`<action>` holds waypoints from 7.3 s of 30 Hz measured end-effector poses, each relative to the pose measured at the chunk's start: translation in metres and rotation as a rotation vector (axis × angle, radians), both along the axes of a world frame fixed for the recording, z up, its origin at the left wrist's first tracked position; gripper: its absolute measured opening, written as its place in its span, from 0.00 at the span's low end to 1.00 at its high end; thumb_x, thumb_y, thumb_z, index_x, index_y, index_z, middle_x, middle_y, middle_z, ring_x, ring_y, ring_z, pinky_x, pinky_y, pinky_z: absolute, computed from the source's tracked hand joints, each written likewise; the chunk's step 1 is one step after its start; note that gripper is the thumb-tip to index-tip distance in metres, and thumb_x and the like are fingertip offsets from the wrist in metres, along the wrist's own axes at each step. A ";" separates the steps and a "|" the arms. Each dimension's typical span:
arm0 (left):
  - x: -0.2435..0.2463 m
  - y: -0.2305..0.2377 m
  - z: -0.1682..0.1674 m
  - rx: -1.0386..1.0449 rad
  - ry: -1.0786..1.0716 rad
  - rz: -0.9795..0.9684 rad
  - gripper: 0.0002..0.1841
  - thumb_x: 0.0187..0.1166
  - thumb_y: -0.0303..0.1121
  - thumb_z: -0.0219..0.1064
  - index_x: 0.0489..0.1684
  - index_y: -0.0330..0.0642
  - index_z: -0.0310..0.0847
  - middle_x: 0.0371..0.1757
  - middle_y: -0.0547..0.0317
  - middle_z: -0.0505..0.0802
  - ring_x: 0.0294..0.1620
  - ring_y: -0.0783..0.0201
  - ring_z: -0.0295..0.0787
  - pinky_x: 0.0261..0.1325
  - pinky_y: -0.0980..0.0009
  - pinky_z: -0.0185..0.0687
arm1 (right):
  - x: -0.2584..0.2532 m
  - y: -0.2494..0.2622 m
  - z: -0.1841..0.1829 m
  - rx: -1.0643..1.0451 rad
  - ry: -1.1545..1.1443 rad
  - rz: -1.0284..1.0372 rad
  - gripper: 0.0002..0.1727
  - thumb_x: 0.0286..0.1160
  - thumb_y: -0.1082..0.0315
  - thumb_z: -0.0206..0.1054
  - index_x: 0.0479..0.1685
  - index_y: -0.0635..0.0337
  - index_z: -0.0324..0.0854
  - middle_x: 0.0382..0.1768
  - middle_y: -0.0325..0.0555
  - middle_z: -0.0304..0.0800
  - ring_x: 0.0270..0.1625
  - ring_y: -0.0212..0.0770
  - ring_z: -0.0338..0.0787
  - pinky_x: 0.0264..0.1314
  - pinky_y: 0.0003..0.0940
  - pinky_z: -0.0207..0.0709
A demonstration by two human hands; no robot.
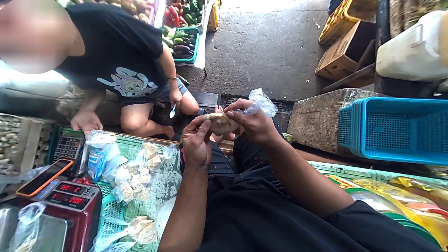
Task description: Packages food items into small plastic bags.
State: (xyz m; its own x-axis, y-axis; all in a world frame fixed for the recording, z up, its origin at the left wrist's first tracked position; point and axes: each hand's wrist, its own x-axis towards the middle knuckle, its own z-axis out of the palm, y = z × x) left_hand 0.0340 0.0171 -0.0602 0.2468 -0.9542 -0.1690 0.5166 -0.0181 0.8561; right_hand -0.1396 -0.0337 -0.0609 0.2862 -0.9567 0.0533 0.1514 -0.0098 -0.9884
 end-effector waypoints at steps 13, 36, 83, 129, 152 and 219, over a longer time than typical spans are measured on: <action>-0.003 -0.001 0.001 -0.015 -0.155 0.040 0.07 0.85 0.28 0.64 0.47 0.41 0.90 0.44 0.56 0.93 0.44 0.66 0.91 0.52 0.66 0.89 | 0.002 0.003 0.006 0.062 0.024 0.094 0.08 0.74 0.70 0.74 0.48 0.59 0.89 0.39 0.43 0.93 0.37 0.36 0.91 0.42 0.33 0.89; -0.007 -0.002 0.010 -0.037 -0.024 -0.011 0.05 0.79 0.26 0.70 0.37 0.39 0.93 0.39 0.52 0.96 0.41 0.65 0.94 0.50 0.66 0.92 | -0.007 0.003 0.013 0.046 -0.051 0.061 0.03 0.75 0.71 0.72 0.35 0.60 0.88 0.33 0.42 0.91 0.36 0.34 0.89 0.41 0.31 0.87; 0.009 -0.008 -0.002 -0.024 0.028 -0.152 0.12 0.72 0.26 0.76 0.52 0.41 0.89 0.48 0.50 0.94 0.47 0.60 0.93 0.56 0.60 0.91 | -0.007 -0.005 0.012 0.035 0.158 0.168 0.09 0.68 0.68 0.80 0.45 0.57 0.90 0.36 0.40 0.95 0.33 0.33 0.94 0.38 0.31 0.92; 0.109 0.020 0.041 -0.074 -0.415 -0.214 0.06 0.73 0.35 0.78 0.41 0.53 0.87 0.47 0.63 0.91 0.41 0.68 0.90 0.45 0.70 0.91 | -0.008 -0.012 -0.042 0.434 -0.303 0.363 0.10 0.74 0.75 0.69 0.52 0.62 0.84 0.40 0.49 0.94 0.36 0.36 0.92 0.36 0.33 0.88; 0.114 0.026 0.061 -0.075 -0.631 0.014 0.08 0.78 0.24 0.71 0.46 0.49 0.84 0.40 0.65 0.93 0.37 0.70 0.91 0.43 0.71 0.92 | 0.018 0.002 -0.049 0.388 -0.320 0.317 0.24 0.68 0.78 0.71 0.66 0.59 0.77 0.46 0.52 0.91 0.37 0.39 0.90 0.37 0.33 0.86; 0.035 -0.042 0.092 -0.351 -1.215 -0.448 0.10 0.78 0.23 0.66 0.51 0.36 0.90 0.48 0.56 0.92 0.47 0.67 0.89 0.54 0.66 0.90 | 0.030 0.013 -0.098 1.062 -0.197 0.118 0.36 0.94 0.40 0.41 0.58 0.65 0.82 0.47 0.52 0.94 0.46 0.46 0.94 0.50 0.45 0.88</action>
